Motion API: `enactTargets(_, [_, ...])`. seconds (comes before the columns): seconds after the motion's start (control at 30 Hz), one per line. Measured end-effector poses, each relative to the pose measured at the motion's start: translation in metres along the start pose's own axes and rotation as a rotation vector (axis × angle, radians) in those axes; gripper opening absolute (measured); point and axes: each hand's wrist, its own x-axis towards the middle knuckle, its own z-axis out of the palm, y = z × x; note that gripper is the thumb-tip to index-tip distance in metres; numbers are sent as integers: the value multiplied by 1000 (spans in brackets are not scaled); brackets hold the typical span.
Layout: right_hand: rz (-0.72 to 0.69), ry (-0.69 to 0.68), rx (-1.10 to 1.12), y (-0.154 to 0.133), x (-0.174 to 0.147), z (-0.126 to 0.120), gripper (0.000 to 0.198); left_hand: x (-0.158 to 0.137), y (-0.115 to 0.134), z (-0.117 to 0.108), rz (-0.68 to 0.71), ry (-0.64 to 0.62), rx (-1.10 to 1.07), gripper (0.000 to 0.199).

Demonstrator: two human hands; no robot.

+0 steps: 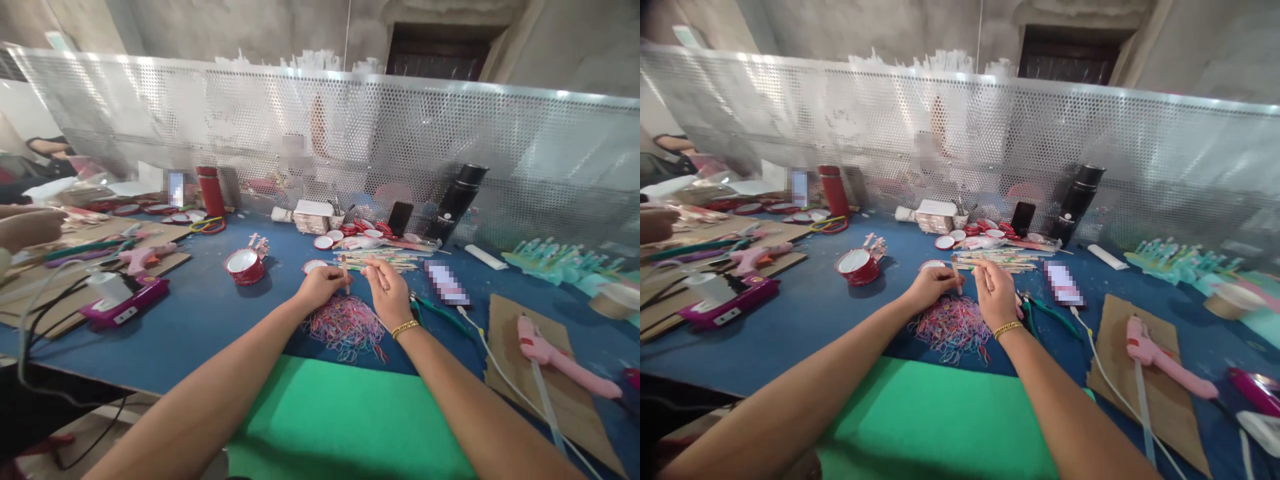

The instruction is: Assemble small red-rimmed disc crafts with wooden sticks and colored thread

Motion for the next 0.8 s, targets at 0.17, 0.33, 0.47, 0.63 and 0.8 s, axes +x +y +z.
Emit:
enactTargets(0.17, [31,-12,85,1,-2,3,27,3,-7,-5,0,31,-93,29])
enactTargets(0.33, [17,-15,109,2,-2,3,26,2,-10,-1,-120,-29,-91,33])
enactTargets(0.47, [15,-11,141,2,-1,3,29,1,-8,0,-152,-24,-180,33])
enactTargets(0.63, [17,44,132,1,0,5,36,2,-4,-1,-144,-18,-259,37])
enactTargets(0.8, [7,38,145,2,0,7,32,3,-1,-2,-86,-28,-267,28])
